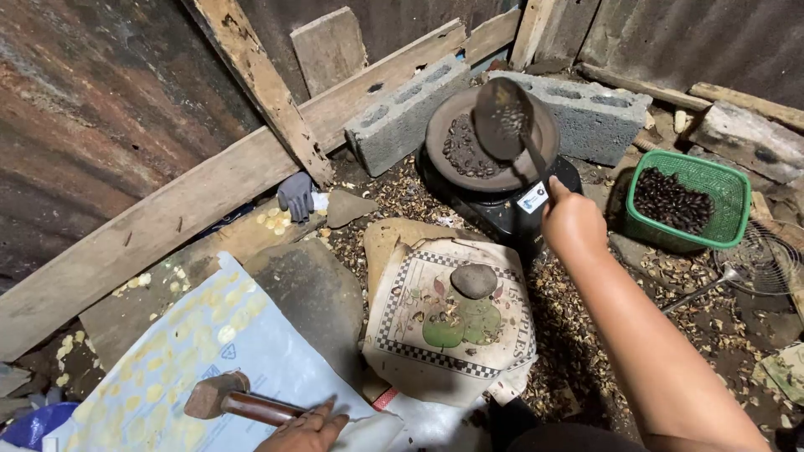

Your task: The person uses a hammer to crack open cocoa pods on a white sack. They then use a stone to crush the beans on a patterned cloth and stir the contents in a pan on a portable stove.

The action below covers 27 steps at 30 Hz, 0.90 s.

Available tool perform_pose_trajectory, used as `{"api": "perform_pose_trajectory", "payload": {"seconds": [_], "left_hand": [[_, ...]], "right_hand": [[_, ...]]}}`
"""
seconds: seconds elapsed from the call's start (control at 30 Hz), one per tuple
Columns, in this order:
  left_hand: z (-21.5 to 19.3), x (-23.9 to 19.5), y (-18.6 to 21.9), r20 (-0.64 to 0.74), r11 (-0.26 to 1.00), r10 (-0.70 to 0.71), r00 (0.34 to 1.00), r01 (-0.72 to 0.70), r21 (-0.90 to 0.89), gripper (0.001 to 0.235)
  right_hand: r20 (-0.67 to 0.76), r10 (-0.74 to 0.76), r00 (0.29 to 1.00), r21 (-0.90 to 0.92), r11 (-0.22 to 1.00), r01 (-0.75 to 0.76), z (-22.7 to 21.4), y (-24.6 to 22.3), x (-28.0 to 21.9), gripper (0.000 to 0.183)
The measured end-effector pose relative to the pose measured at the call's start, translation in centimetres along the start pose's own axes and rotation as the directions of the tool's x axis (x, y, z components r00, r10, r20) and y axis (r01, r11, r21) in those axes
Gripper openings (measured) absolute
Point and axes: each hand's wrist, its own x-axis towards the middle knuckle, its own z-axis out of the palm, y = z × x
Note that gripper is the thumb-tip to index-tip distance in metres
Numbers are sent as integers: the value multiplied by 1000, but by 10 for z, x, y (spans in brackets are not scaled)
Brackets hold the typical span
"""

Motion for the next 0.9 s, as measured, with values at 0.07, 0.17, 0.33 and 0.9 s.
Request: {"api": "perform_pose_trajectory", "payload": {"seconds": [0.07, 0.17, 0.33, 0.9], "left_hand": [[7, 5, -3, -24, 1000, 31, 999, -31, 1, 55], [13, 7, -6, -38, 999, 40, 998, -40, 11, 53], [11, 11, -5, 6, 1000, 3, 1000, -3, 16, 54], [7, 25, -13, -16, 999, 39, 999, -39, 11, 55]], "right_hand": [[-12, -40, 999, -44, 998, 39, 15, 8, 13, 54], [-17, -56, 998, -43, 998, 55, 29, 12, 21, 55], [-86, -29, 996, 262, 964, 50, 64, 36, 41, 44], [478, 174, 861, 820, 264, -508, 40, 62, 18, 30]]}}
